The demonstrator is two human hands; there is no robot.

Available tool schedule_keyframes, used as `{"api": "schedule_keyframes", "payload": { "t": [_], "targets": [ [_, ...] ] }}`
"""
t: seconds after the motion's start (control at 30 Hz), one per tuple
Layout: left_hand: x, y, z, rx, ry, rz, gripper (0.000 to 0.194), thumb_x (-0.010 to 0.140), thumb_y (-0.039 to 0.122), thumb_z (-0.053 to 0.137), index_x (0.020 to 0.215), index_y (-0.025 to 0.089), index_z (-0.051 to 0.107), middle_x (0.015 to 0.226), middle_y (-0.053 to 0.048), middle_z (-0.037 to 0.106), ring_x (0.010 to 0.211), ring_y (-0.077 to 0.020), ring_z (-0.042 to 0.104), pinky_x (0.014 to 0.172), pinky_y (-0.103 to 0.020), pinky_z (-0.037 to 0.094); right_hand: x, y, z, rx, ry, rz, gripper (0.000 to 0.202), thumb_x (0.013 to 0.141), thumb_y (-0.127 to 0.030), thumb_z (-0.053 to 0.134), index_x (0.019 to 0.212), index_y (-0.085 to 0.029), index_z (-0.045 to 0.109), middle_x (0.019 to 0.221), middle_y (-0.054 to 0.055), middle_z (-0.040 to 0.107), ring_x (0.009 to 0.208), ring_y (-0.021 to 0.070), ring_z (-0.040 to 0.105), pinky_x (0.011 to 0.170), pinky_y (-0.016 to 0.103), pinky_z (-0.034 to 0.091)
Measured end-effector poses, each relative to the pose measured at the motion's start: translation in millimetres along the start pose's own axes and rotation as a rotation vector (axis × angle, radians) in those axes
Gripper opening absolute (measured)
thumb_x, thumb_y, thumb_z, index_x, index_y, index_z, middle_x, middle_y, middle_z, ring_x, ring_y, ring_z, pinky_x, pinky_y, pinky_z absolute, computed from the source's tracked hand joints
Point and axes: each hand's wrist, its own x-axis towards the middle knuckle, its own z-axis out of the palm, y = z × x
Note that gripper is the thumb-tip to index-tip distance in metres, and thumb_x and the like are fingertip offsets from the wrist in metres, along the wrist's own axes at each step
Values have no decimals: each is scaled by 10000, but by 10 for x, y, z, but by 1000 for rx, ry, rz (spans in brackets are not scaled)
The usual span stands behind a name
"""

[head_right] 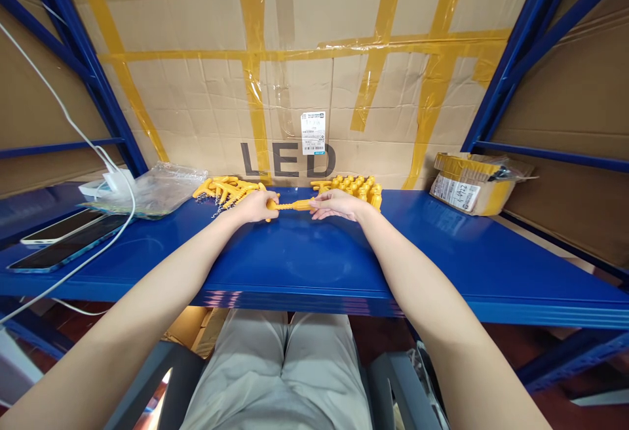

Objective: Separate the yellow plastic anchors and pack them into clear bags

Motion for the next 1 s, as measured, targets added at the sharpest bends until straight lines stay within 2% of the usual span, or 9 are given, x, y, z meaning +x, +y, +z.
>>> {"api": "schedule_keyframes", "payload": {
  "t": [0.1,0.2,0.4,0.6,0.67,0.7,0.8,0.87,1.0],
  "targets": [
    [6,-4,8,-8,-22,5,245,617,255,588,857,213,612,650,21,663,630,-177,619,618,-251,452,-19,-23,22,-1,-30,93,273,878,-357,564,792,-100,595,716,90,689,524,95,618,506,178,531],
    [14,-7,14,-2,-24,-5,230,609,251,597,835,212,613,655,15,666,668,-187,628,625,-251,456,16,-4,32,-44,-46,194,421,892,-490,474,800,-98,598,609,76,665,395,91,552,369,179,464],
    [26,1,17,11,-11,-18,239,621,274,596,854,223,612,690,13,674,704,-194,632,630,-255,458,139,103,12,-43,-81,268,632,897,-621,290,733,-94,598,470,72,595,309,104,495,281,188,380],
    [17,2,10,-10,-1,-16,215,623,280,602,828,217,603,691,9,670,707,-196,626,617,-255,454,126,64,12,-41,-84,273,734,879,-674,177,736,-88,595,461,81,585,259,90,428,229,193,287],
    [8,3,0,-16,8,-20,206,622,274,604,819,215,605,696,8,671,718,-197,626,630,-256,458,80,17,15,-2,-101,287,703,876,-675,195,777,-98,584,530,89,625,297,99,471,245,198,328],
    [4,4,-5,-18,9,-25,204,621,268,605,818,214,608,700,9,673,725,-197,627,638,-256,460,54,-3,18,22,-99,274,628,883,-652,267,804,-109,573,581,85,648,337,103,510,271,196,371],
    [0,4,-15,-24,2,-41,208,621,255,605,826,216,615,701,14,675,742,-196,629,652,-253,465,-7,-33,32,65,-57,168,275,858,-408,581,893,-139,535,728,52,693,473,95,594,386,180,481],
    [5,3,-15,-23,-3,-46,215,617,249,604,829,217,616,697,17,676,750,-195,632,653,-250,466,-19,-28,41,61,-41,123,204,827,-282,647,904,-137,527,745,45,695,481,80,588,408,168,491],
    [16,-2,1,-12,-23,-33,216,605,240,596,819,219,611,662,20,670,729,-194,636,643,-247,468,3,-5,56,26,-44,147,288,882,-386,547,780,-118,532,641,61,671,394,70,525,350,169,447]
  ]
}}
